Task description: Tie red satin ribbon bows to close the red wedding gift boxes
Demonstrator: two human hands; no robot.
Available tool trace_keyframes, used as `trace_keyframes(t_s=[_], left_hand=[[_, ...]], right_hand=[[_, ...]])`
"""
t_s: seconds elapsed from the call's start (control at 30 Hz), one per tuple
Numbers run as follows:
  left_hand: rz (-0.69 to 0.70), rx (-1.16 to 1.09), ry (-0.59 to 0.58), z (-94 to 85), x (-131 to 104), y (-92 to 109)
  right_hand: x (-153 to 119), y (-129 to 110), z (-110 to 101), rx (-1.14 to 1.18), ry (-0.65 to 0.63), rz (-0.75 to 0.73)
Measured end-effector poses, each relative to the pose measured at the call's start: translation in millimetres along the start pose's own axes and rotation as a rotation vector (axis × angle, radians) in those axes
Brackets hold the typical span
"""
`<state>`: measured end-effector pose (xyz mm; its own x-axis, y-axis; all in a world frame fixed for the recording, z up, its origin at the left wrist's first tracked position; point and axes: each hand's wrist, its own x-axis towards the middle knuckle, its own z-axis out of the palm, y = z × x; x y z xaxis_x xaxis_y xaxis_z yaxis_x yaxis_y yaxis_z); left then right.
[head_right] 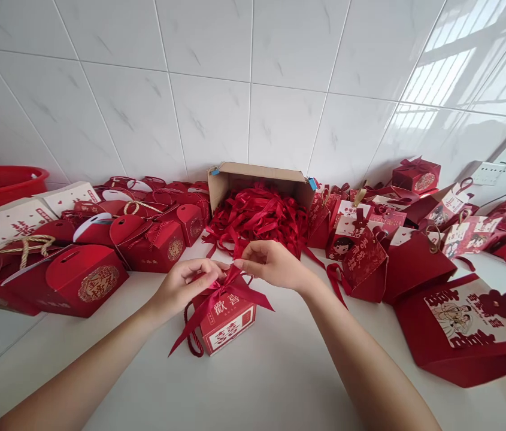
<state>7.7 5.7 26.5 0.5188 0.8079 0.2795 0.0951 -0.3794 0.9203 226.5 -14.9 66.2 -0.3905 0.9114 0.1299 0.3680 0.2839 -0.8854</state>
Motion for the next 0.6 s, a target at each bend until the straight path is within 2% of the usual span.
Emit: trace_keyframes(t_s=[0.2, 0.33, 0.53, 0.6], left_hand=[[0.005, -0.163, 0.126, -3.4, 2.9, -6.0], [-0.026, -0.239, 0.141, -2.9, 3.8, -3.7], [-0.065, -0.313, 0.11, 0.4, 3.7, -2.1], [-0.063, -0.317, 0.098, 0.6, 3.4, -2.7]], right_hand=[[-3.4, -1.2, -10.8, -0.044, 0.081, -0.035], [-5.2, -2.6, -11.6, -0.083, 0.1, -0.082], [-5.8, -8.9, 16.7, -0.307, 0.202, -0.437], [-5.5, -9.0, 26.1, -0.453, 0.217, -0.463]])
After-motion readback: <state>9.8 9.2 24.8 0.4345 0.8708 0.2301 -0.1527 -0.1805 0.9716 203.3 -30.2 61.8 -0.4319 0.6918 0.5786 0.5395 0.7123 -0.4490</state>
